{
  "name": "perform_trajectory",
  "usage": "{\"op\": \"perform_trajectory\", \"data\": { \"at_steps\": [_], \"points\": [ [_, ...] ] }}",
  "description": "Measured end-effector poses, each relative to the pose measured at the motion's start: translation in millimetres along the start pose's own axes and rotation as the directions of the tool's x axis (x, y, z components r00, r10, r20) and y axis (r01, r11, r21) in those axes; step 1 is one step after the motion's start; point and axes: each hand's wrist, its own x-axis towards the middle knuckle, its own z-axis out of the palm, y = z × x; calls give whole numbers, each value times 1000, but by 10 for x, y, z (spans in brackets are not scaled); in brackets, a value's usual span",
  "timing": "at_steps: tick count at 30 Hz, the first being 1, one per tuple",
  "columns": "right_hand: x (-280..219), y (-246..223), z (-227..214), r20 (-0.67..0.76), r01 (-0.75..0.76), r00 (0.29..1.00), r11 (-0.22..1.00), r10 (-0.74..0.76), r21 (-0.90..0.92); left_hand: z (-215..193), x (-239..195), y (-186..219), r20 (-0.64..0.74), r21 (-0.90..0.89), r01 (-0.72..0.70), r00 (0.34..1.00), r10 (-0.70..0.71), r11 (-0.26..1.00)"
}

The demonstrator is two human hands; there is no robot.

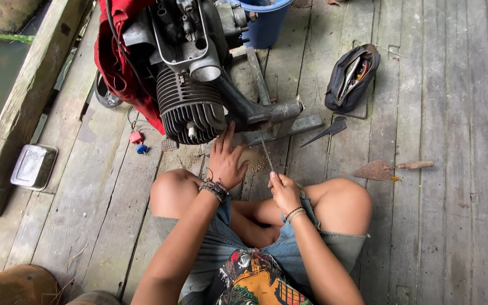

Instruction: The person files a metal component on a motorcycle engine with a hand file, holding the engine steady with one hand while scraping the component with the file in the other.

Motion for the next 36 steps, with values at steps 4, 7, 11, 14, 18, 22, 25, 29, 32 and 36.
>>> {"op": "perform_trajectory", "data": {
  "at_steps": [4,7,11,14,18,22,25,29,32,36],
  "points": [
    [91,121,-125,-75,42,995,960,-65,-275,-4,-17,-23,11,-4,11,1000,-11,1000],
    [42,92,-150,20,53,999,925,-49,-377,-6,0,3,18,5,16,1000,-16,1000],
    [17,39,-114,-37,69,996,947,-85,-315,-5,-12,-9,25,-12,21,999,-20,1000],
    [-9,-16,-87,2,88,996,956,-91,-281,18,-16,2,18,-12,21,1000,-21,1000],
    [78,-3,-84,-38,101,993,957,-116,-272,-9,5,12,13,-15,15,1000,-15,1000],
    [186,-24,-98,106,17,994,990,-3,-137,-21,26,20,18,-9,6,1000,-6,1000],
    [279,11,-153,43,100,995,963,-93,-249,-24,11,19,21,-7,5,1000,-5,1000],
    [74,-287,-151,205,-65,976,998,67,-17,1,2,5,22,-13,3,1000,-3,1000],
    [39,-323,-162,235,-89,969,995,79,34,-10,-18,-5,22,-11,-2,1000,2,1000],
    [-41,-372,-123,211,-9,977,1000,9,3,-14,2,1,17,-2,10,1000,-10,1000]
  ]
}}
